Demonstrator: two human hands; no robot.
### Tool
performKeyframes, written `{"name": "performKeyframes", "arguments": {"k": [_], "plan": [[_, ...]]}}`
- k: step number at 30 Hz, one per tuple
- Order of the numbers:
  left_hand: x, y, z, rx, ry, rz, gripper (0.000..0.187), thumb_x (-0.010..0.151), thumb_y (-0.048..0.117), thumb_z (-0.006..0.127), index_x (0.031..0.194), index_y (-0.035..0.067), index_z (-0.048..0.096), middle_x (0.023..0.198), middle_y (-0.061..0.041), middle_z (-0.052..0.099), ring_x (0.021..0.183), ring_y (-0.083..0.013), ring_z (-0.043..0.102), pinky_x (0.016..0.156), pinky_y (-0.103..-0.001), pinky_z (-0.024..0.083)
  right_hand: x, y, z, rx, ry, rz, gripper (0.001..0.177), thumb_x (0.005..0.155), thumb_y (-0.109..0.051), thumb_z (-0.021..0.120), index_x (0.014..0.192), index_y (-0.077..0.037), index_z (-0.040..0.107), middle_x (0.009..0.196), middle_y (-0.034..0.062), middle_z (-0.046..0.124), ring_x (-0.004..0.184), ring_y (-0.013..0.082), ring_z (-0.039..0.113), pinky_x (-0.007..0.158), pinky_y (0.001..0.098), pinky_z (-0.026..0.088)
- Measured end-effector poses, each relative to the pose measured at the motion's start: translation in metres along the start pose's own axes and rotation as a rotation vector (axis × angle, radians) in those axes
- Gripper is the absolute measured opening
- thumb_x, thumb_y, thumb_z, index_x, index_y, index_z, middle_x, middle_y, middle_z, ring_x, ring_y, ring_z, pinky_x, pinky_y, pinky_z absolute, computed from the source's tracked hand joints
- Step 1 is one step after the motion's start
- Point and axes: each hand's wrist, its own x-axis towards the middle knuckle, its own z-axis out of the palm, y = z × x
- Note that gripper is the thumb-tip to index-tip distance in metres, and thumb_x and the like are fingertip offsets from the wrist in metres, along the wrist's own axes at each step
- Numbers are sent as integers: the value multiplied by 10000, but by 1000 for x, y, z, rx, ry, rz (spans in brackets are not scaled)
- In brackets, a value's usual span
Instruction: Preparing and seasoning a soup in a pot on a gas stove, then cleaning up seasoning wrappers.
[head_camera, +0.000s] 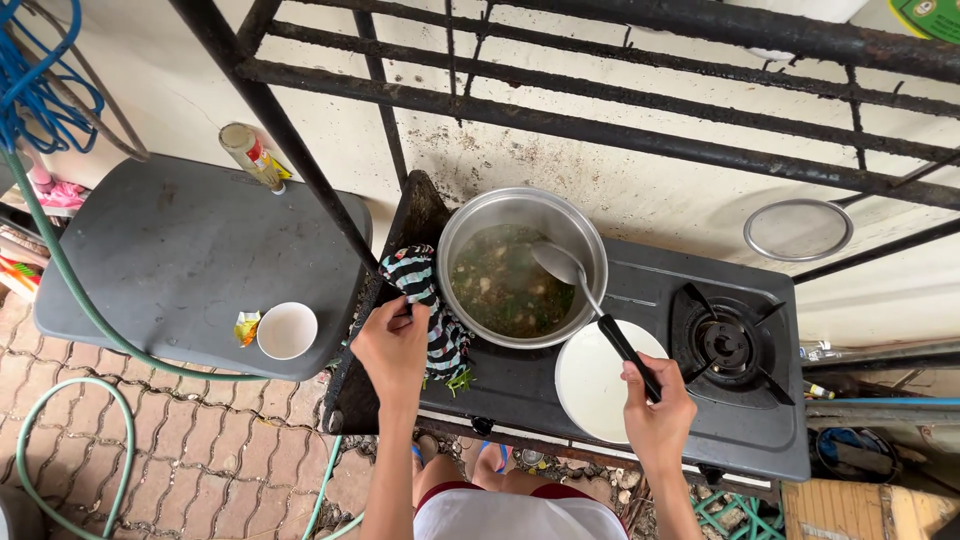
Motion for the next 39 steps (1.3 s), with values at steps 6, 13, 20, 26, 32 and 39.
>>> {"name": "performKeyframes", "arguments": {"k": [6,13,20,26,32,39], "plan": [[-9,-21,-25,-154,-18,-93,259,909,124,730,1073,-76,743,821,-95,776,752,-84,716,715,-231,574,12,-31,3,466,65,347,186,1015,-119,655,981,63,672,770,111,702,585,89,570,518,243,495],[-22,-35,-60,-325,-33,-292,317,980,177,710,1195,-54,737,954,-57,760,818,-54,640,729,-204,507,25,-55,18,470,64,305,222,1039,-127,601,942,63,660,681,113,681,498,92,570,459,244,466],[-33,-23,-79,-423,-11,-418,359,952,182,725,1225,-51,722,980,-69,774,827,-51,660,722,-191,515,32,-52,38,219,21,190,250,1025,-168,662,911,48,717,659,40,677,561,29,559,506,196,428],[-38,-19,-80,-350,-4,-456,340,959,190,724,1204,-44,747,941,-72,774,793,-52,653,686,-193,501,38,-54,44,153,-2,245,261,1020,-183,673,880,31,724,628,29,662,524,39,524,484,206,403],[-40,-22,-81,-333,7,-442,359,956,204,731,1221,-39,739,940,-71,770,802,-48,653,707,-185,502,42,-47,46,125,6,217,265,1024,-187,669,887,33,724,634,22,669,556,25,549,502,198,432],[-40,-21,-80,-358,15,-478,374,940,208,735,1219,-41,728,960,-77,776,857,-70,697,814,-213,564,43,-46,44,151,8,246,285,1026,-198,668,870,35,715,628,25,665,532,29,543,483,204,427]]}}
